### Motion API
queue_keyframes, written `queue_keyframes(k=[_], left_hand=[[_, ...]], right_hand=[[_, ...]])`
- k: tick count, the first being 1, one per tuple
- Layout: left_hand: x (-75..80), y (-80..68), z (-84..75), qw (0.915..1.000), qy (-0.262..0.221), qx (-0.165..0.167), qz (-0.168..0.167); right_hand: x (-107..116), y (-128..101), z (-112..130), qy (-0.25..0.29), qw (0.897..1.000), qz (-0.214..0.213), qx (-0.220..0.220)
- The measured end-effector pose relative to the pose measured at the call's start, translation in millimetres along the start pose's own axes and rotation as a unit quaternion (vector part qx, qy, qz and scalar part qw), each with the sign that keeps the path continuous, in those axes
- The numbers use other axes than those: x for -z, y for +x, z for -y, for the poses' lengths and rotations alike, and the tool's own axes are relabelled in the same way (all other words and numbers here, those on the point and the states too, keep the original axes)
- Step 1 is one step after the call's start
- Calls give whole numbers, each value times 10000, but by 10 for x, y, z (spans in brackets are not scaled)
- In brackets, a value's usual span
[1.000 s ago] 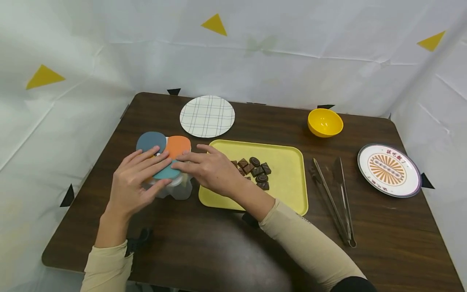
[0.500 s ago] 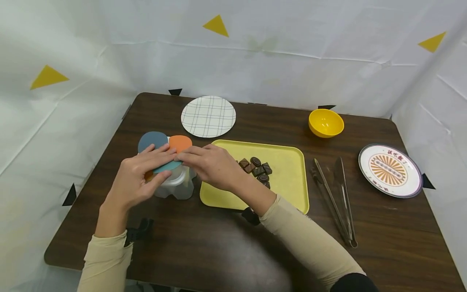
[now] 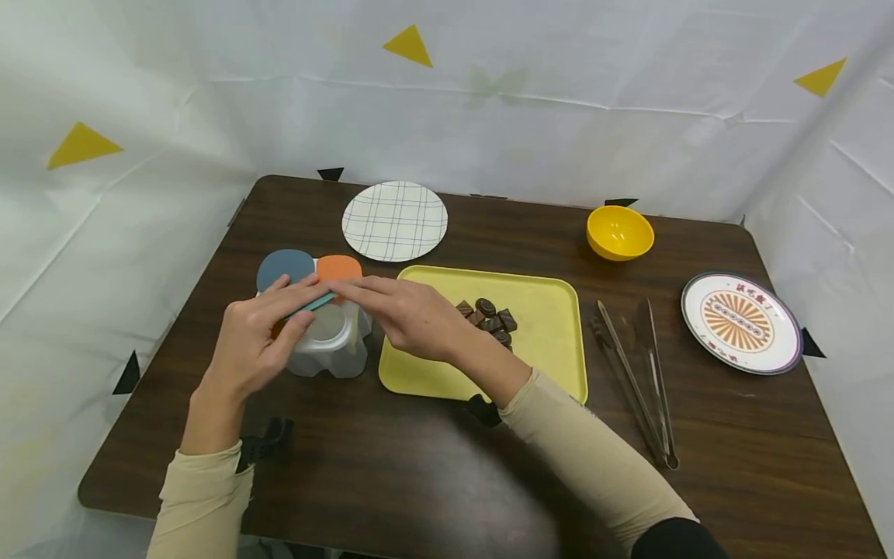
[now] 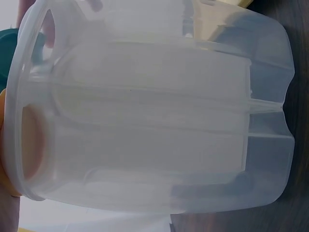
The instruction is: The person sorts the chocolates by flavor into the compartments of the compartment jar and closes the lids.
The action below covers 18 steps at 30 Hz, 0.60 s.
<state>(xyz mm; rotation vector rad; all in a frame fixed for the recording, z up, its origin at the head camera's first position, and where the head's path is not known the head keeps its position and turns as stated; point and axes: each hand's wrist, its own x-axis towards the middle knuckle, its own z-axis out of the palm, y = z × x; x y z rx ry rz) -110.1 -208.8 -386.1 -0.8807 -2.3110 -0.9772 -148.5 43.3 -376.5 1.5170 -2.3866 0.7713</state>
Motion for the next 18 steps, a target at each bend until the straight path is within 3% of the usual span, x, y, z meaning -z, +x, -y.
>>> queue_keyframes(k=[9, 13, 18], left_hand=[[-18, -11, -13, 9999, -22, 47, -150], [-31, -6, -16, 9998, -59, 55, -198], [-34, -8, -24, 9996, -83, 121, -223]], right_hand=[[17, -63, 31, 58, 9998, 142, -113], [98, -155, 29, 13, 9998, -31, -183], [229, -401, -18, 147, 9967, -306, -744]])
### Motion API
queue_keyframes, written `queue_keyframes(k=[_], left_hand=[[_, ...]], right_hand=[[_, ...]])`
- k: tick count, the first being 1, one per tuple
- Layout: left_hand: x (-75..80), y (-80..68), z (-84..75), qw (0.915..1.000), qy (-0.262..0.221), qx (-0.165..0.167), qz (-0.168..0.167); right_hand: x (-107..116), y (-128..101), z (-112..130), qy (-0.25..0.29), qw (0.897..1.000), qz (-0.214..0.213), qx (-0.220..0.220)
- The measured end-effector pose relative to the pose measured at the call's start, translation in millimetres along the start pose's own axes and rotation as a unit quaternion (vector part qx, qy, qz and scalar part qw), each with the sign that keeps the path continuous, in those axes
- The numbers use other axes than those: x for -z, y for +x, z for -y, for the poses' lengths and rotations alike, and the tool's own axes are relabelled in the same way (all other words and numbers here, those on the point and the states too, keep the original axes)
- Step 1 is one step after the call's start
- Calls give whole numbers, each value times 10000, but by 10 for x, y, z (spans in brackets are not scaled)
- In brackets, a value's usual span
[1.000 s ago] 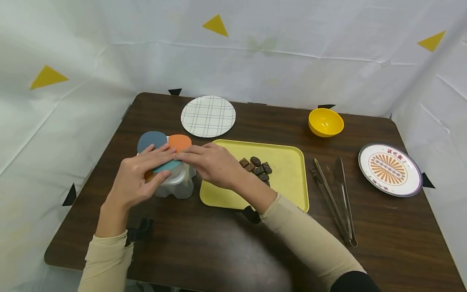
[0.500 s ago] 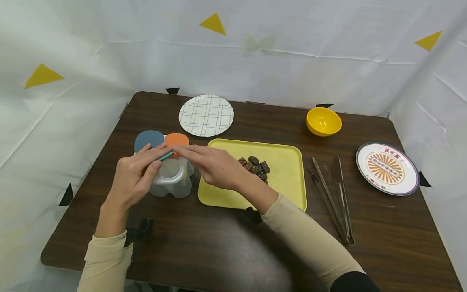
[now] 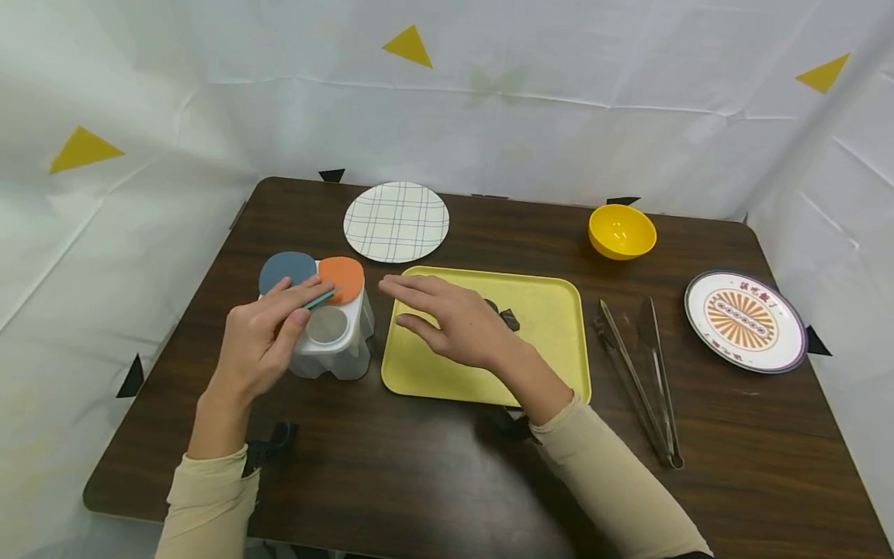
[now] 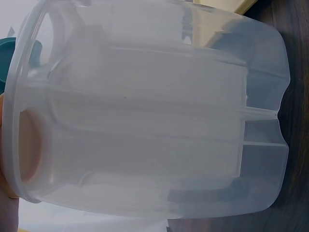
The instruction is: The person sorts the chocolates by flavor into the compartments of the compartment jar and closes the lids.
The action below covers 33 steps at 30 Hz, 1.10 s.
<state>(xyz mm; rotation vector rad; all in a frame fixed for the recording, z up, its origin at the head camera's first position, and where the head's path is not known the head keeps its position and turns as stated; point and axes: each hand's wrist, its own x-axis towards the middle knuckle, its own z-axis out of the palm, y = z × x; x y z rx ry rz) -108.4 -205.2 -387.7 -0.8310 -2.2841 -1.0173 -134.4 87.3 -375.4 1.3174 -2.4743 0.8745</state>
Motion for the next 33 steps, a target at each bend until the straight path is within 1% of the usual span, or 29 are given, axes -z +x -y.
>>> queue_keyframes(k=[3, 6, 8, 10, 13, 16, 20, 23, 26, 28, 31, 33], left_hand=[[-4, 10, 1, 10000, -18, -6, -34], [-4, 6, 0, 10000, -32, 7, -60], [-4, 4, 0, 10000, -34, 24, -72], [-3, 0, 1, 10000, -25, 42, -74], [-6, -3, 3, 9999, -5, 52, -85], [-13, -3, 7, 9999, -10, 47, -100], [-21, -1, 12, 9999, 0, 56, -108], [-22, -5, 16, 9999, 5, 67, -118], [-26, 2, 19, 9999, -45, 61, -130], [-30, 11, 19, 9998, -81, 64, -139], [-30, 10, 14, 9998, -113, 89, -155], [-27, 7, 9, 9997, -119, 114, -167]], right_hand=[[129, -178, -56, 161, 9986, -144, -485], [272, -380, -106, 127, 9949, -377, -925], [381, -529, -127, -45, 9897, -519, -1333], [496, -697, -145, -247, 9804, -670, -1834], [655, -971, -166, -533, 9575, -882, -2695], [797, -1256, -180, -792, 9296, -1033, -3447], [931, -1598, -191, -966, 8925, -1033, -4283], [963, -1806, -234, -940, 8638, -901, -4867], [942, -1969, -304, -840, 8340, -713, -5406], [905, -2053, -349, -787, 8177, -556, -5676], [841, -2140, -409, -708, 7997, -312, -5954], [803, -2179, -438, -651, 7906, -180, -6086]])
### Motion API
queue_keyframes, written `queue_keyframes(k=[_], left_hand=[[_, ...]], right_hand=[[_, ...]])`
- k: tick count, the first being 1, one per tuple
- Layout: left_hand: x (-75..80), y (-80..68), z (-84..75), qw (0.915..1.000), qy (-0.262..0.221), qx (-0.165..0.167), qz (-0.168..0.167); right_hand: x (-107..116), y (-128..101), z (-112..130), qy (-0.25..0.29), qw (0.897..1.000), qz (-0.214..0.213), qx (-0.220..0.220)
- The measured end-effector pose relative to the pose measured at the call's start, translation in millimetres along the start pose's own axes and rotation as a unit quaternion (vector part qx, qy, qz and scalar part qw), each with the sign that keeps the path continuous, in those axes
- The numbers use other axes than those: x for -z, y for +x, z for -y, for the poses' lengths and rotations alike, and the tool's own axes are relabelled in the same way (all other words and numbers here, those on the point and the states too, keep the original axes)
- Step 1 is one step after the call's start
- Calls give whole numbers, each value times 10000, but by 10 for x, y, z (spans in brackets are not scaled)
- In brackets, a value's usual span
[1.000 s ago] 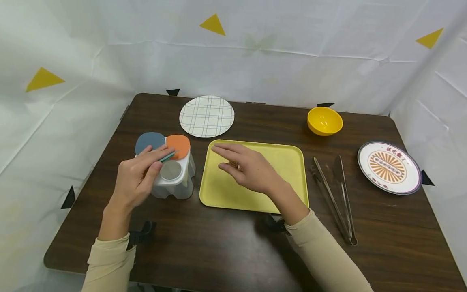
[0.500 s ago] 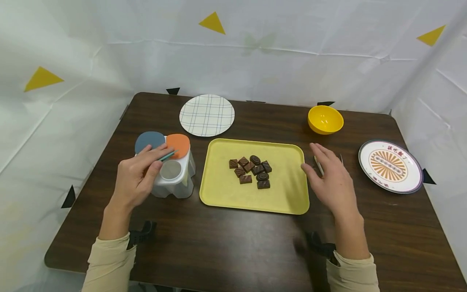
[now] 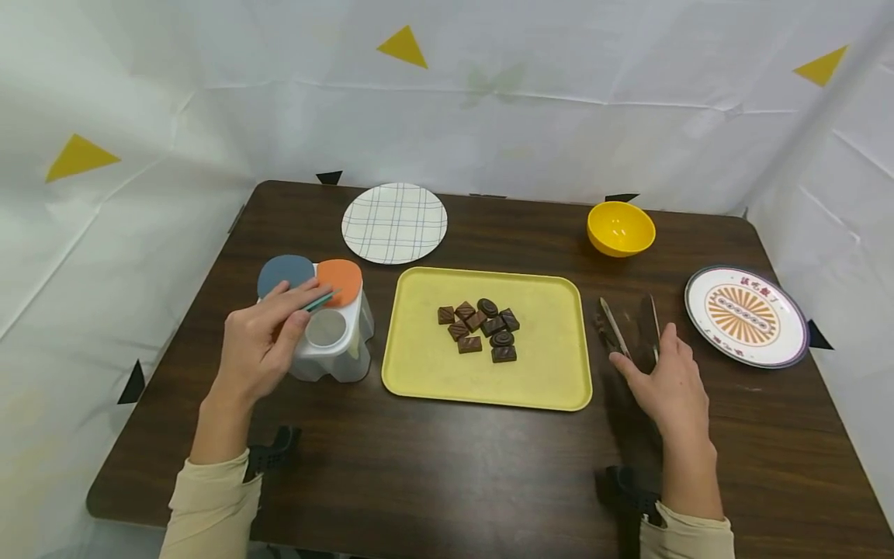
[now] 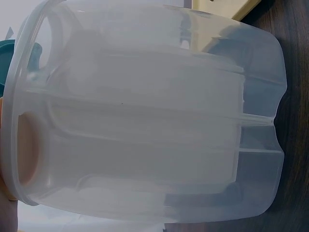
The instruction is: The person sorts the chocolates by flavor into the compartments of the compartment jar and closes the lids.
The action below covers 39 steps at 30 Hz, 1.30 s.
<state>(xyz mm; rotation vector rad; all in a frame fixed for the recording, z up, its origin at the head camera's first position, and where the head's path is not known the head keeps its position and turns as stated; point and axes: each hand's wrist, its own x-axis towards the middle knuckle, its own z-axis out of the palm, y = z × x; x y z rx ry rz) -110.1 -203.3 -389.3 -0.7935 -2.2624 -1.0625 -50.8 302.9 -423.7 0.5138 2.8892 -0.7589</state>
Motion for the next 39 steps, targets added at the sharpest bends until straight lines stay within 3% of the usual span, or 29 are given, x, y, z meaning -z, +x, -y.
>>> queue_keyframes(k=[8, 19, 32, 39], left_hand=[[6, -10, -8, 9999, -9, 111, 6], [4, -19, -2, 10000, -8, 86, 7], [5, -9, 0, 10000, -17, 68, -27], [-8, -7, -12, 9999, -72, 118, -35]], right_hand=[[-91, 57, -35, -33, 9996, 235, -162], [-125, 47, -48, -57, 9998, -40, -166], [-82, 29, -106, -100, 9998, -69, -182], [-33, 21, -109, -42, 9990, -426, 163]])
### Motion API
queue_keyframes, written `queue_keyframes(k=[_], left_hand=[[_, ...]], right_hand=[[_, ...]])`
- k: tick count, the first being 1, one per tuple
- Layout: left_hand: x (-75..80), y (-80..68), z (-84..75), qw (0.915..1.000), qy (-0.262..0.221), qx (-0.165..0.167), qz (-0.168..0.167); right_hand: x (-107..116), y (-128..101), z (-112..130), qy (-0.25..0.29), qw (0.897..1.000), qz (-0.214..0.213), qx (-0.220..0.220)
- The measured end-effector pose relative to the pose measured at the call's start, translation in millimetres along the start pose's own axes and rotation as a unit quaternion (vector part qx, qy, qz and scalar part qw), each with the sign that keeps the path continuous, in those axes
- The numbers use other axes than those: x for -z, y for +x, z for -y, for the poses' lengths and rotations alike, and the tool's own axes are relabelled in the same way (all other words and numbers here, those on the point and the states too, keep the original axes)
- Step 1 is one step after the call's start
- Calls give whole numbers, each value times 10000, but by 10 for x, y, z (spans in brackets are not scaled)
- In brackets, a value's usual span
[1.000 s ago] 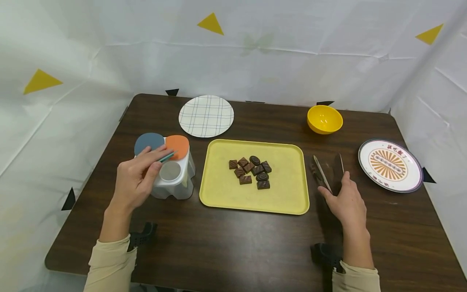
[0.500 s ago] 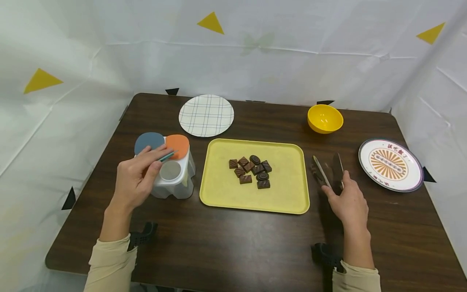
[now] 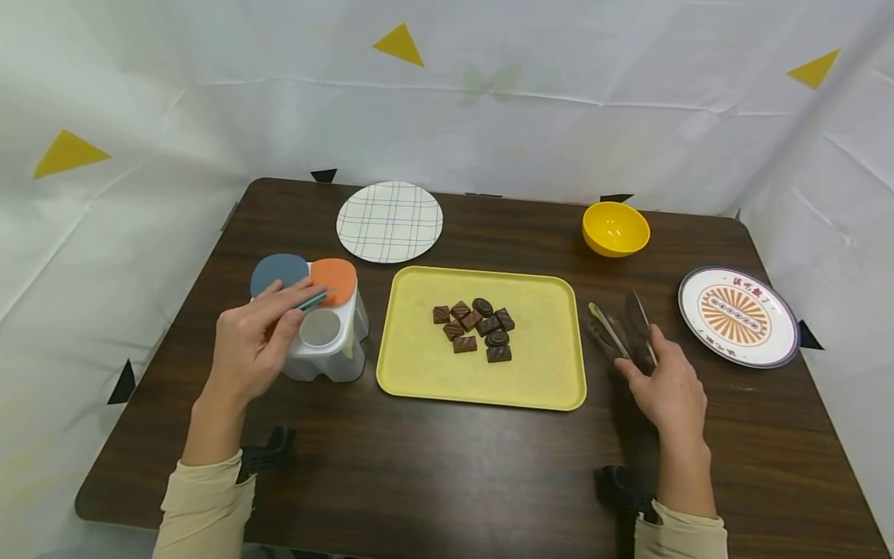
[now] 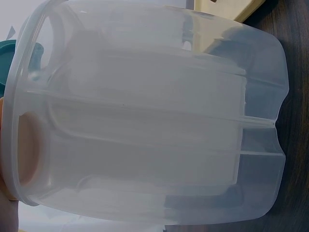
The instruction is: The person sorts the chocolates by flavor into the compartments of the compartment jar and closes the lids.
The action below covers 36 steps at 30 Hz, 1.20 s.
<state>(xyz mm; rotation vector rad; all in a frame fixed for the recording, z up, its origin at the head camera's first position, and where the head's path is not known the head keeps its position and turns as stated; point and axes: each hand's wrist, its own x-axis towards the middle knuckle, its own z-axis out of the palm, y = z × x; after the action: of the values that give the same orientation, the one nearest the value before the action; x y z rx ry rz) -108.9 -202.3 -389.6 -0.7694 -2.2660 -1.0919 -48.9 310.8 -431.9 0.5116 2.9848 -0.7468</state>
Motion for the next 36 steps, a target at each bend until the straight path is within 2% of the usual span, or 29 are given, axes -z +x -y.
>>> queue_keyframes(k=[9, 14, 17, 21, 24, 27, 31, 36], left_hand=[[4, -6, 9, 10000, 3, 21, 24], [3, -5, 10, 10000, 19, 16, 8], [3, -5, 12, 10000, 36, 29, 2], [4, -6, 12, 10000, 32, 50, 3], [1, 4, 15, 10000, 10, 42, 1], [-1, 12, 17, 10000, 14, 29, -10], [0, 16, 17, 10000, 30, 23, -25], [-1, 8, 14, 10000, 33, -43, -37]], right_hand=[[52, -21, 137, 467, 9949, -733, 520], [40, -45, 219, 593, 9843, -918, 1385], [14, -52, 270, 690, 9752, -591, 2020], [-45, -52, 331, 769, 9572, 29, 2791], [-93, -48, 360, 711, 9451, 393, 3167], [-135, -48, 378, 619, 9371, 665, 3369], [-173, -44, 395, 503, 9365, 806, 3374], [-189, -49, 404, 271, 9475, 839, 3075]])
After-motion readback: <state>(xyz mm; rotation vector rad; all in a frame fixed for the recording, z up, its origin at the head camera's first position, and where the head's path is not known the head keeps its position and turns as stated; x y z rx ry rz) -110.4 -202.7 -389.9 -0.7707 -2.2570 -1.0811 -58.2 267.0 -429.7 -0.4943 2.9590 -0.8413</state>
